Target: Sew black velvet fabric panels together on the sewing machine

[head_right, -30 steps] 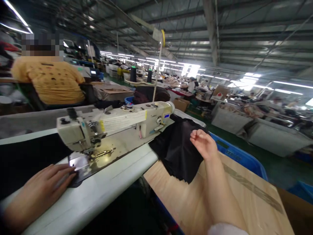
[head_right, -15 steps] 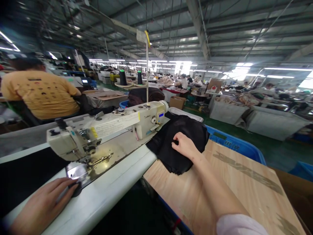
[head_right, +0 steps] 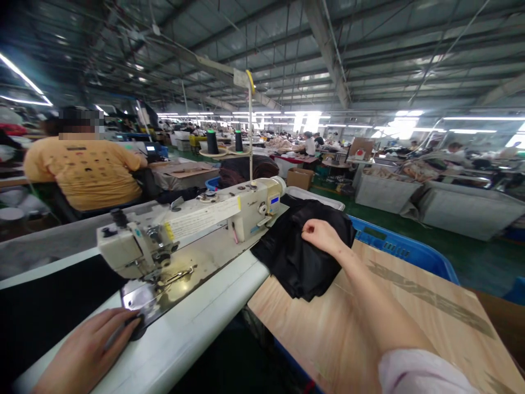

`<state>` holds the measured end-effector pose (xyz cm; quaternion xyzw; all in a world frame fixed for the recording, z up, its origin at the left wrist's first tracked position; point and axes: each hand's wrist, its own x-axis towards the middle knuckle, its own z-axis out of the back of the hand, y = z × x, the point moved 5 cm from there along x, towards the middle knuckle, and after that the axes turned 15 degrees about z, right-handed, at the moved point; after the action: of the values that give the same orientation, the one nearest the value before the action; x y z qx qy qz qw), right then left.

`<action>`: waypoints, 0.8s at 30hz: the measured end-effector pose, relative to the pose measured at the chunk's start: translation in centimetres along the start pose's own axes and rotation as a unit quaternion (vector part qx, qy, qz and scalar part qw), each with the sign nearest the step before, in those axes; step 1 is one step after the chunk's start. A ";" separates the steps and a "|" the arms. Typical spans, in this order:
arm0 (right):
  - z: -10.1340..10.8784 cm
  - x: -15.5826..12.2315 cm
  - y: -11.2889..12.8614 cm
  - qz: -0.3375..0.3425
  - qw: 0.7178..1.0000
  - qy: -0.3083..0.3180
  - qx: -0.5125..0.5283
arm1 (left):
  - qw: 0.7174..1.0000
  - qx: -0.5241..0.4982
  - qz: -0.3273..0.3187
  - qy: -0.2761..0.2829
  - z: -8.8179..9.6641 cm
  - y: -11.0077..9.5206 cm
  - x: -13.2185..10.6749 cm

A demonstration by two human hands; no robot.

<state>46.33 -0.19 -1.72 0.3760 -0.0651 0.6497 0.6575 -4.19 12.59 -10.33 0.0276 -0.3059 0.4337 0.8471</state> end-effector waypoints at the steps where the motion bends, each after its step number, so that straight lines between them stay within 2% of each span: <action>1: 1.6 0.7 -0.4 -0.010 0.998 -0.054 0.014 | 1.000 0.001 -0.007 -0.004 0.0 0.0 0.0; 3: 4.6 2.0 -0.8 -0.021 0.986 -0.156 0.047 | 1.000 0.006 -0.015 -0.011 0.0 0.3 -0.1; 5: 6.5 3.0 -0.5 -0.021 0.970 -0.221 0.093 | 1.000 0.009 -0.016 -0.025 0.2 0.6 -0.1; 7: 6.9 3.5 0.7 -0.016 0.959 -0.243 0.147 | 0.999 0.004 -0.022 -0.047 0.4 0.8 -0.2; 8: 6.5 3.5 1.7 -0.014 0.955 -0.237 0.176 | 0.998 -0.003 -0.026 -0.058 0.6 0.7 -0.2; 10: 4.3 3.2 4.2 -0.014 0.953 -0.187 0.237 | 0.997 -0.027 -0.027 -0.072 0.9 -0.2 -0.2; 12: 1.0 2.5 7.5 -0.016 0.949 -0.101 0.299 | 0.995 -0.066 -0.016 -0.071 1.5 -2.2 0.0; 13: -0.9 1.9 9.3 -0.022 0.938 -0.047 0.342 | 0.994 -0.092 -0.002 -0.067 1.8 -3.6 0.1; 14: -2.9 1.2 11.2 -0.036 0.916 0.017 0.400 | 0.991 -0.120 0.011 -0.058 2.2 -5.2 0.3; 15: -5.0 0.3 13.2 -0.057 0.878 0.085 0.468 | 0.986 -0.153 0.029 -0.055 2.7 -7.0 0.5; 16: -7.0 -0.7 15.1 -0.082 0.826 0.154 0.537 | 0.981 -0.182 0.051 -0.031 3.0 -8.7 0.9; 18: -10.2 -2.8 18.8 -0.130 0.704 0.269 0.644 | 0.963 -0.261 0.066 0.025 3.6 -12.0 1.7; 19: -11.4 -3.6 20.2 -0.145 0.662 0.303 0.670 | 0.947 -0.304 0.082 0.057 3.9 -13.2 2.2; 20: -12.4 -4.2 21.3 -0.155 0.640 0.319 0.681 | 0.929 -0.344 0.107 0.087 4.1 -14.0 2.7; 21: -13.2 -4.6 22.1 -0.160 0.637 0.323 0.681 | 0.907 -0.381 0.145 0.110 4.4 -14.3 3.2; 22: -13.8 -4.7 22.6 -0.160 0.650 0.316 0.672 | 0.882 -0.412 0.192 0.120 4.8 -14.1 3.6; 24: -14.0 -4.2 23.0 -0.148 0.703 0.262 0.644 | 0.838 -0.454 0.284 0.101 6.2 -12.8 4.1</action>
<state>19.29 1.60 -4.67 0.5272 0.6004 0.5003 0.3335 4.16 5.61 -0.34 -0.4920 -0.3759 0.4680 0.6306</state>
